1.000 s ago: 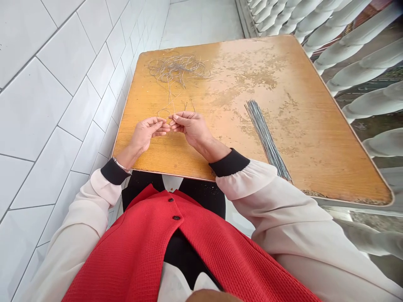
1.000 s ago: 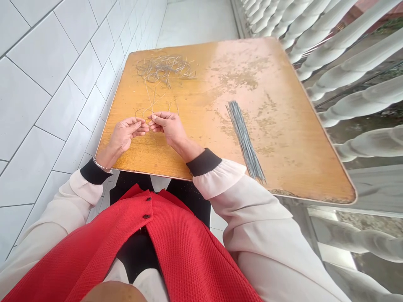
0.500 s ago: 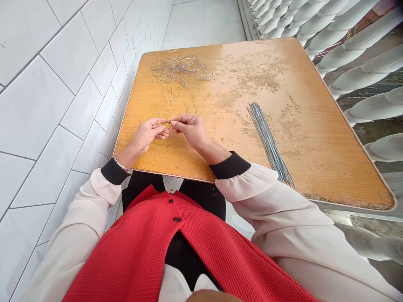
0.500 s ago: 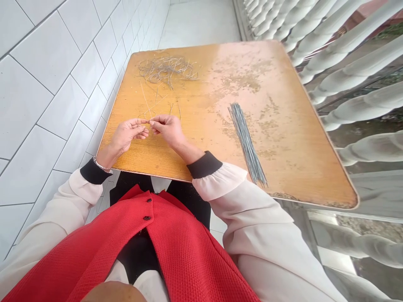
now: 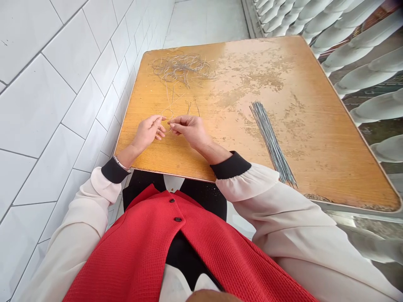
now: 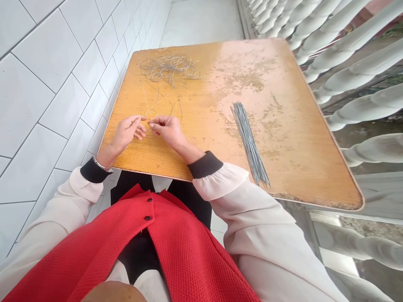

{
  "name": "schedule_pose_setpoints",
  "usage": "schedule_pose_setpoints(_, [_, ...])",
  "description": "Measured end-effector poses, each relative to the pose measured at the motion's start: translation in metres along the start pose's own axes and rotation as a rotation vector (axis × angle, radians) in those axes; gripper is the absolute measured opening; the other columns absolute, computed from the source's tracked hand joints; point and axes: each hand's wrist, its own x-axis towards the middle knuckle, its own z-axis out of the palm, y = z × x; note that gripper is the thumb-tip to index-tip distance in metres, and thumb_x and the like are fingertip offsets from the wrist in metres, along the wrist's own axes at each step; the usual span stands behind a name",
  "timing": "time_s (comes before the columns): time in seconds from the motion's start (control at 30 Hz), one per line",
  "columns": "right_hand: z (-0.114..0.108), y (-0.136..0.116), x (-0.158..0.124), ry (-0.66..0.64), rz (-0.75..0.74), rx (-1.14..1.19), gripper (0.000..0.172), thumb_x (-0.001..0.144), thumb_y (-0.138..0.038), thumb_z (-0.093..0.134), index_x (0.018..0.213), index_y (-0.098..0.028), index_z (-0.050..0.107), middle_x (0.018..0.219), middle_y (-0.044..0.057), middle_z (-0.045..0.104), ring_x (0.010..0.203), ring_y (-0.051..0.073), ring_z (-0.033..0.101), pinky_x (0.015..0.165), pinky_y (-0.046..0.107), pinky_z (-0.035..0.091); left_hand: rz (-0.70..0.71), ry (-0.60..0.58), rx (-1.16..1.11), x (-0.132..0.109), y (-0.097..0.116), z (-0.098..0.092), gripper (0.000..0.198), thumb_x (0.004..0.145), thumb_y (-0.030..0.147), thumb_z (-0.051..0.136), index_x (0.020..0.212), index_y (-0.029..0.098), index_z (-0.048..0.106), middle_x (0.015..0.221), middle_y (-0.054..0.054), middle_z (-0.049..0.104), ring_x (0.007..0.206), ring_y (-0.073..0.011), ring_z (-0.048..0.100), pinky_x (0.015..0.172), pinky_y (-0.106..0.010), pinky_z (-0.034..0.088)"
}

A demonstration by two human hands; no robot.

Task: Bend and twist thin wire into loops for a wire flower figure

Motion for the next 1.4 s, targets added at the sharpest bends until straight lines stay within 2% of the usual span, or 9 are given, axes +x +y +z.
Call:
schedule_pose_setpoints(0.17, [0.000,0.000,-0.001,0.013,-0.059,-0.122,0.009,0.074,-0.026,0.080,0.073,-0.019,0.074,0.063,-0.001,0.064,0.056,0.012,0.051,0.056,0.027,0.044,-0.020,-0.049,0.066,0.004,-0.002,0.004,0.023,0.104,0.031,0.049,0.099,0.016,0.066,0.059,0.004,0.063,0.050,-0.0069,0.063,0.051,-0.016,0.046])
schedule_pose_setpoints(0.4, [0.001,-0.002,-0.006,0.136,-0.228,-0.352,0.011,0.078,-0.016,0.068,0.071,-0.022,0.075,0.074,0.004,0.071,0.071,0.019,0.063,0.075,0.035,0.050,-0.035,-0.014,0.076,0.004,-0.005,0.005,0.026,0.104,0.035,0.050,0.097,0.016,0.065,0.056,0.004,0.062,0.045,-0.0069,0.061,0.047,-0.016,0.041])
schedule_pose_setpoints(0.6, [0.003,0.002,-0.005,0.168,-0.192,-0.299,0.004,0.077,-0.024,0.073,0.076,-0.020,0.072,0.069,0.001,0.067,0.064,0.016,0.058,0.062,0.030,0.047,-0.040,-0.047,0.080,0.001,0.001,0.005,0.025,0.105,0.031,0.047,0.102,0.015,0.066,0.053,0.005,0.060,0.041,-0.0056,0.057,0.044,-0.016,0.037])
schedule_pose_setpoints(0.77, [0.004,0.003,-0.003,0.141,-0.123,-0.206,0.008,0.074,-0.013,0.074,0.073,-0.019,0.069,0.061,-0.002,0.061,0.055,0.011,0.053,0.055,0.027,0.042,-0.014,-0.097,0.124,0.003,0.001,0.001,0.025,0.105,0.028,0.048,0.109,0.015,0.068,0.052,0.006,0.058,0.040,-0.0049,0.055,0.044,-0.016,0.036])
schedule_pose_setpoints(0.9, [0.002,0.005,0.001,0.114,-0.026,-0.063,0.012,0.072,-0.013,0.078,0.070,-0.018,0.067,0.059,-0.003,0.060,0.051,0.010,0.051,0.051,0.024,0.042,-0.042,-0.057,0.033,0.001,0.000,-0.005,0.037,0.104,0.043,0.048,0.127,0.017,0.062,0.065,0.002,0.067,0.050,-0.0063,0.062,0.050,-0.015,0.042])
schedule_pose_setpoints(1.0, [0.001,0.004,0.002,0.112,0.027,-0.009,0.013,0.074,-0.011,0.077,0.069,-0.018,0.067,0.060,-0.002,0.061,0.051,0.009,0.051,0.050,0.023,0.043,-0.051,-0.013,0.004,-0.002,-0.001,-0.011,0.042,0.102,0.049,0.051,0.126,0.018,0.062,0.076,-0.001,0.071,0.055,-0.0063,0.064,0.052,-0.015,0.044])
schedule_pose_setpoints(1.13, [0.001,0.000,0.000,0.118,0.040,-0.002,0.016,0.075,-0.010,0.078,0.068,-0.018,0.066,0.061,-0.002,0.061,0.051,0.009,0.051,0.051,0.023,0.045,0.067,0.036,0.135,-0.004,-0.006,-0.011,0.038,0.094,0.038,0.065,0.127,0.018,0.063,0.092,-0.004,0.073,0.066,-0.0075,0.066,0.061,-0.018,0.049])
schedule_pose_setpoints(1.27, [0.001,-0.002,-0.002,0.097,0.041,0.018,0.017,0.075,-0.013,0.081,0.069,-0.018,0.066,0.060,-0.002,0.061,0.050,0.009,0.052,0.050,0.023,0.045,0.256,0.074,0.315,-0.003,-0.013,-0.006,0.053,0.077,0.025,0.084,0.126,0.020,0.065,0.105,-0.005,0.073,0.082,-0.0116,0.066,0.083,-0.024,0.052])
schedule_pose_setpoints(1.4, [0.001,-0.004,-0.003,0.071,0.065,0.048,0.017,0.075,-0.014,0.083,0.071,-0.018,0.066,0.064,-0.001,0.063,0.053,0.009,0.054,0.055,0.024,0.049,0.257,0.038,0.365,-0.003,-0.016,-0.004,0.059,0.074,0.018,0.084,0.129,0.020,0.064,0.105,-0.004,0.071,0.086,-0.0136,0.066,0.092,-0.030,0.050])
